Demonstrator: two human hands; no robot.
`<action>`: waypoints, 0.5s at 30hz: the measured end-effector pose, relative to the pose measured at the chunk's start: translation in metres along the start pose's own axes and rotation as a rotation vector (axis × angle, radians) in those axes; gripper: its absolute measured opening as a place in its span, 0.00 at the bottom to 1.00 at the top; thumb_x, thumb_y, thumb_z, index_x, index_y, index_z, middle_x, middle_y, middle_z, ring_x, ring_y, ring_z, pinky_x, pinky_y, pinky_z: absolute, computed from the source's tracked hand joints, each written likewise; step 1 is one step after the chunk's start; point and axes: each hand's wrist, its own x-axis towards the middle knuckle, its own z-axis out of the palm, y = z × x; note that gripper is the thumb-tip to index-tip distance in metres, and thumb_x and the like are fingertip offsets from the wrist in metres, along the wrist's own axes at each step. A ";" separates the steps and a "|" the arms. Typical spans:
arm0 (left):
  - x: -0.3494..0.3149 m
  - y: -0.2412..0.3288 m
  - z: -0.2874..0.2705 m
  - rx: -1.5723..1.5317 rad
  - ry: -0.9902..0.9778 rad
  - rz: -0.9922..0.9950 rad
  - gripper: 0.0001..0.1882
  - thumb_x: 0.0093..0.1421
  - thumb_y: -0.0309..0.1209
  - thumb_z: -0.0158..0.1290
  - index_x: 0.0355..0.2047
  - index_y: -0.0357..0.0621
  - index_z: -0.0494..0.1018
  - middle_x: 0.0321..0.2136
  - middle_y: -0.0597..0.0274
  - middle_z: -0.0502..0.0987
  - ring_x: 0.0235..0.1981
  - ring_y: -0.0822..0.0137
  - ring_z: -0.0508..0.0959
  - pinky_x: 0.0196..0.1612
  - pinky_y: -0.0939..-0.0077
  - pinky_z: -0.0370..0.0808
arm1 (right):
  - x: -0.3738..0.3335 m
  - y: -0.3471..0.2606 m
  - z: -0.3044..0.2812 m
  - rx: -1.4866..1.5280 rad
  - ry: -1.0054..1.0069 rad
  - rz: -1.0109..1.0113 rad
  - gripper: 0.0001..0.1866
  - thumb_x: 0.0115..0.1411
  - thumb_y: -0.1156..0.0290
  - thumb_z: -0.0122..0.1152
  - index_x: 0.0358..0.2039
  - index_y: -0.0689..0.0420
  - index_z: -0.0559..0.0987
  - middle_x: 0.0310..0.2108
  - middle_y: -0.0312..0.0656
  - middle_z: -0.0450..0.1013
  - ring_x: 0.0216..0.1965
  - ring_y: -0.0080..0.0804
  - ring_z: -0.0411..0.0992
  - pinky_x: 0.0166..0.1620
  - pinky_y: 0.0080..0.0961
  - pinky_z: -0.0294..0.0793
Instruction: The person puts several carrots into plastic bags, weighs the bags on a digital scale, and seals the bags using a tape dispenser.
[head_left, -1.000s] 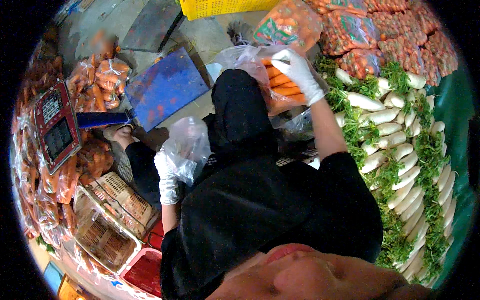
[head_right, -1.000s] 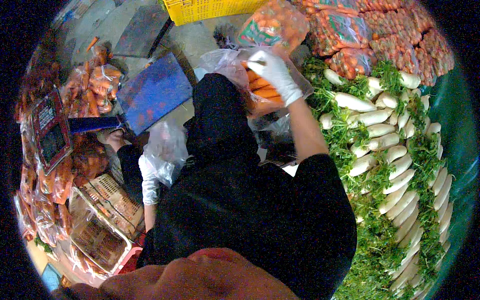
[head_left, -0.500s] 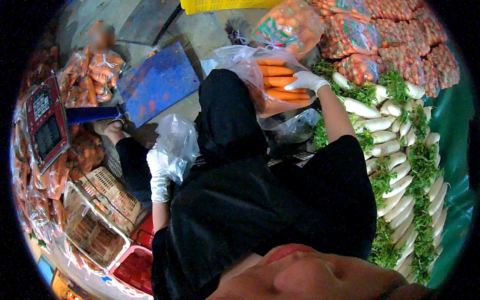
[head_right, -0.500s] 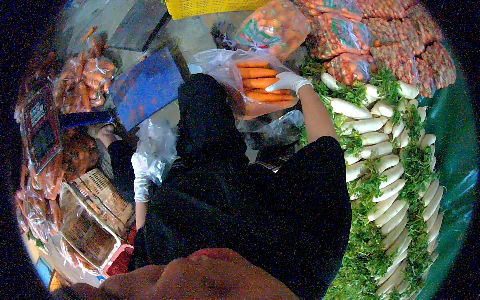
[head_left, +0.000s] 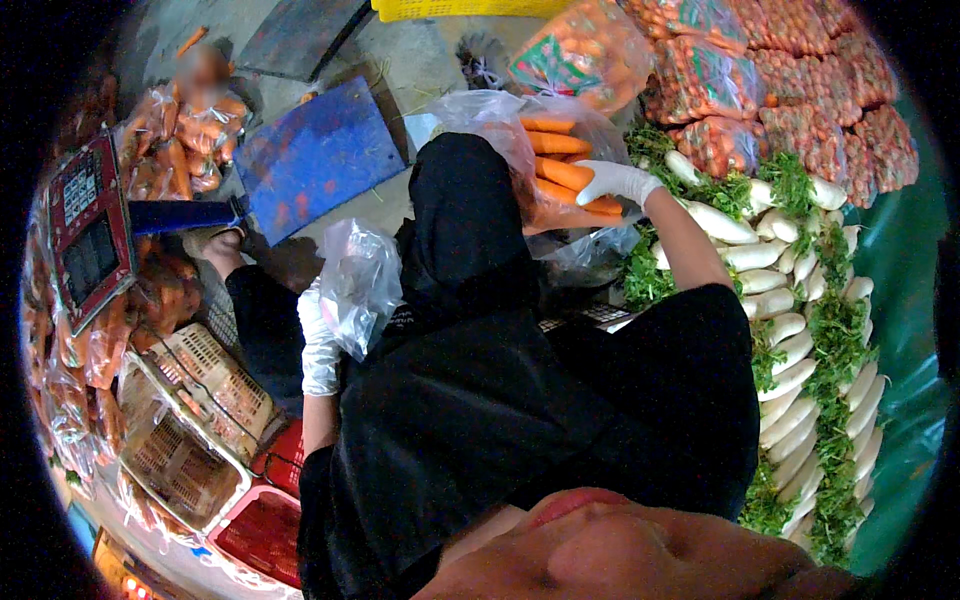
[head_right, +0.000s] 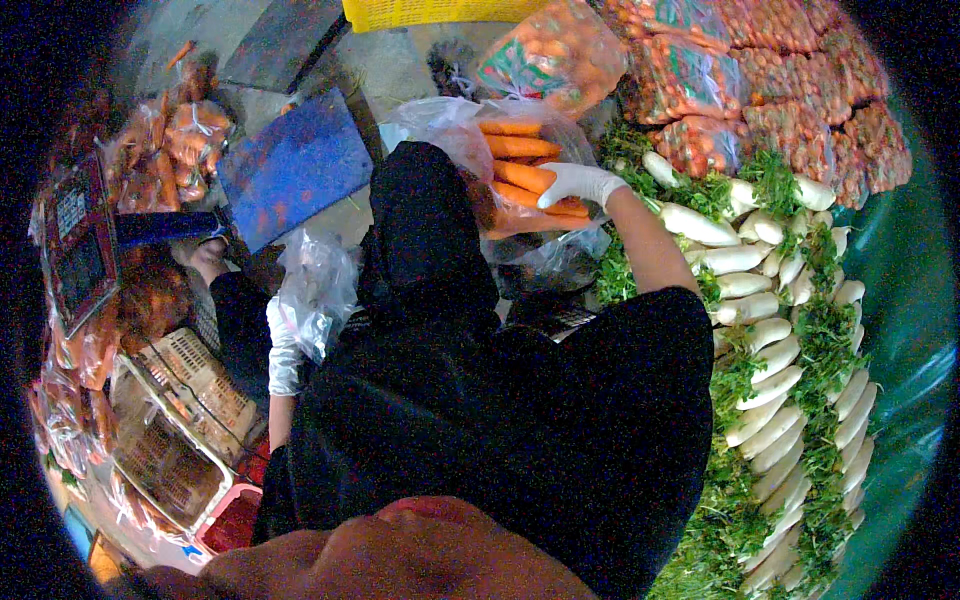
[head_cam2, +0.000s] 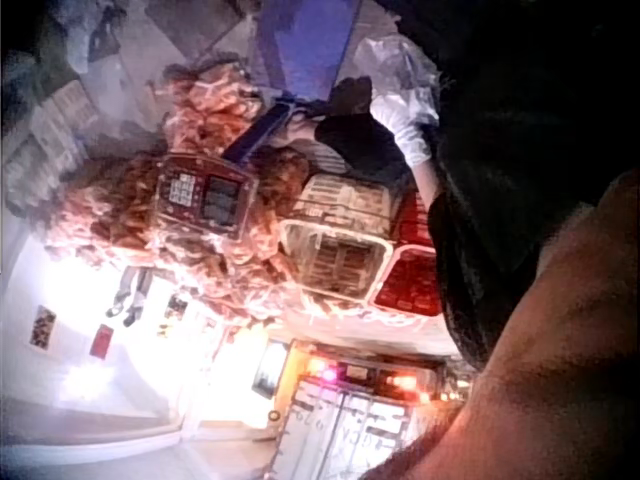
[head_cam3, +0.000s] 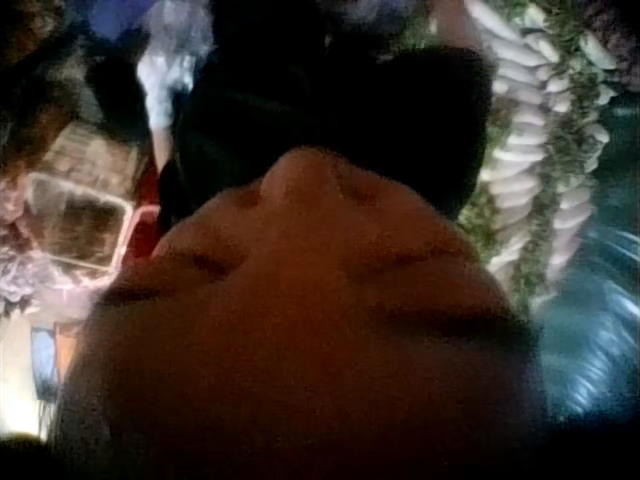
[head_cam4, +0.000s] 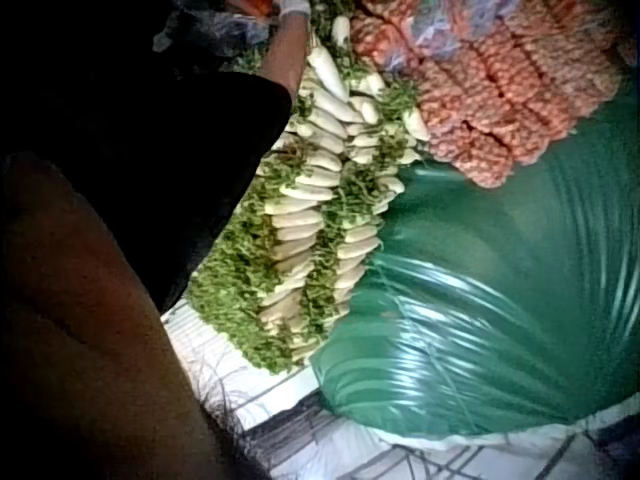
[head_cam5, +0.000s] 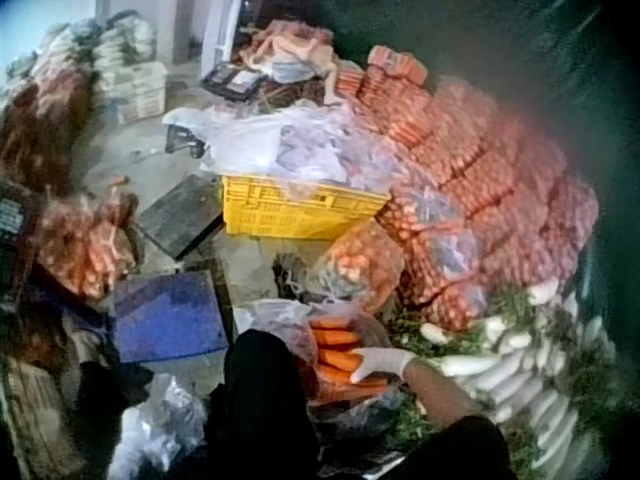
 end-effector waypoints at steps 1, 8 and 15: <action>-0.001 0.003 -0.001 -0.018 -0.017 -0.026 0.18 0.56 0.45 0.58 0.37 0.45 0.79 0.29 0.54 0.82 0.27 0.57 0.82 0.32 0.66 0.77 | -0.004 -0.003 0.004 -0.145 0.088 -0.112 0.48 0.38 0.54 0.75 0.61 0.54 0.66 0.49 0.45 0.73 0.52 0.43 0.70 0.53 0.38 0.70; 0.006 0.002 0.005 0.001 0.024 0.169 0.20 0.55 0.49 0.57 0.36 0.45 0.79 0.27 0.56 0.82 0.27 0.54 0.82 0.30 0.64 0.77 | -0.001 -0.050 -0.015 -0.409 -0.090 0.125 0.37 0.38 0.54 0.76 0.46 0.63 0.77 0.38 0.45 0.78 0.39 0.41 0.76 0.43 0.37 0.74; -0.001 -0.008 0.009 -0.034 0.088 0.188 0.19 0.55 0.47 0.58 0.36 0.45 0.79 0.27 0.55 0.81 0.25 0.55 0.81 0.29 0.64 0.77 | 0.031 -0.062 -0.016 -0.716 -0.159 0.164 0.30 0.39 0.52 0.75 0.35 0.65 0.81 0.36 0.51 0.80 0.39 0.45 0.78 0.42 0.39 0.76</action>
